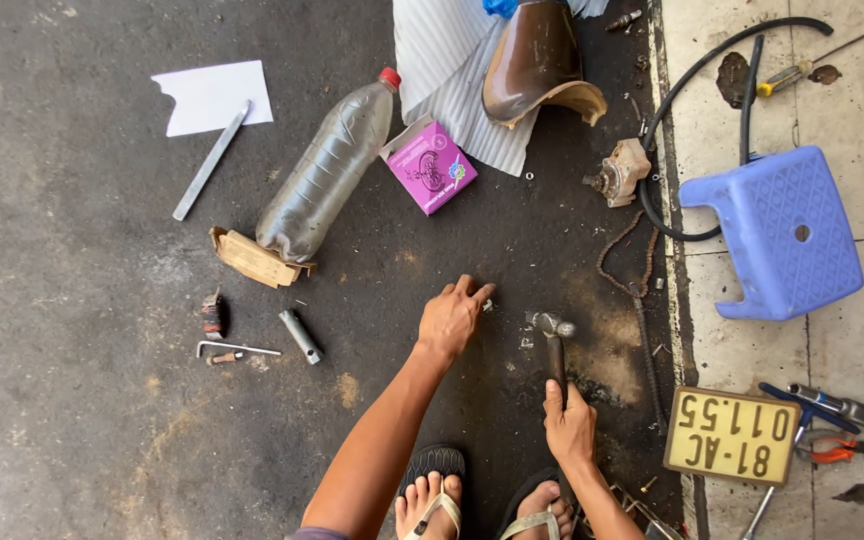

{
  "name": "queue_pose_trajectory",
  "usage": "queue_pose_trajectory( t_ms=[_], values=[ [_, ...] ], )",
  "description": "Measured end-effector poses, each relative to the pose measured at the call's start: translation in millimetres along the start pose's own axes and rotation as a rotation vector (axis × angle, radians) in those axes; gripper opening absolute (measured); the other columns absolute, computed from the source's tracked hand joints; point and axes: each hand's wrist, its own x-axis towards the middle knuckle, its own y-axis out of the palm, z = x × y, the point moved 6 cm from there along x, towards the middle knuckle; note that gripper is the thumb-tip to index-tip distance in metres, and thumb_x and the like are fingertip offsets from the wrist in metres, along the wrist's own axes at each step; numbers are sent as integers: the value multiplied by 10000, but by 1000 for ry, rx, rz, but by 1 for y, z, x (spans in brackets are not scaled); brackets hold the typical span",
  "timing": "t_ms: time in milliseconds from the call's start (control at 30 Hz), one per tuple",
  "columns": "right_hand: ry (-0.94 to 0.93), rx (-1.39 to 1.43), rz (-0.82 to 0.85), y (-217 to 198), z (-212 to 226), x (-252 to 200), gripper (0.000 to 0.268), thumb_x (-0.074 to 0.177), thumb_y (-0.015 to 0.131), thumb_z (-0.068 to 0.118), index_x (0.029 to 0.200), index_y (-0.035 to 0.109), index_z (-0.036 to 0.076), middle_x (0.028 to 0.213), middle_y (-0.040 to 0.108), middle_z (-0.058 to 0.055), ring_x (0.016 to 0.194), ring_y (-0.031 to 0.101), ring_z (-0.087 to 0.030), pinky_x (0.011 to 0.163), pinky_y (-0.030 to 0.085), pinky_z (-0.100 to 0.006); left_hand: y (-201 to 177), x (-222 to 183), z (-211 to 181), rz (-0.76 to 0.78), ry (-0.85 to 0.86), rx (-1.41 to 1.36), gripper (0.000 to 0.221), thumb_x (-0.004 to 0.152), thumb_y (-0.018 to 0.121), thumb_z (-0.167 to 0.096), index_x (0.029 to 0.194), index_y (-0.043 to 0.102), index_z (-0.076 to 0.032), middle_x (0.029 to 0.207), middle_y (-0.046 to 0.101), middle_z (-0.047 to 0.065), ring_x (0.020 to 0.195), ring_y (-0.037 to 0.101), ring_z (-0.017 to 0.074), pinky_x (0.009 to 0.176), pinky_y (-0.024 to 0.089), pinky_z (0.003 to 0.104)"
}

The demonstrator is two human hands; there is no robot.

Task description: Repairing a motorcycle's rear light assembly by hammering a bracket and connecting electrical wiring.

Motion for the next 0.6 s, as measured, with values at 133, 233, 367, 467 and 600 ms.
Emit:
queue_pose_trajectory(
  t_ms=[133,233,367,467,600],
  values=[
    [30,53,-17,2,-21,4,432,1007,545,401,872,656,6,557,680,-112,391,599,-204,392,429,-345,12,5,3,72,8,-16,230,945,558,-49,1128,688,-98,1104,523,113,798,630,281,673,613,416],
    [57,99,-20,2,-26,2,431,1005,560,389,836,633,-1,546,667,-114,364,564,-190,355,402,-337,10,5,3,-15,19,-51,100,950,529,-38,1028,591,-31,1161,560,128,792,672,305,854,597,406],
    [43,127,7,3,-22,0,452,990,553,429,826,622,13,535,642,-95,371,555,-181,364,404,-330,-9,5,-9,-51,24,-64,104,930,582,-45,1000,659,-43,1227,542,137,895,605,282,767,575,393],
    [39,138,25,6,-15,-2,435,990,557,420,849,625,14,542,638,-97,385,565,-184,378,419,-332,-18,-1,-10,-10,15,-2,234,887,621,-11,1112,674,-51,1397,503,172,1064,572,289,869,580,394],
    [-52,-67,74,15,-9,5,503,977,496,519,792,630,71,534,624,-38,371,554,-182,383,440,-347,-12,-14,23,-4,-153,21,394,887,633,51,1254,674,-85,1377,520,205,1065,599,304,917,622,380]
  ],
)
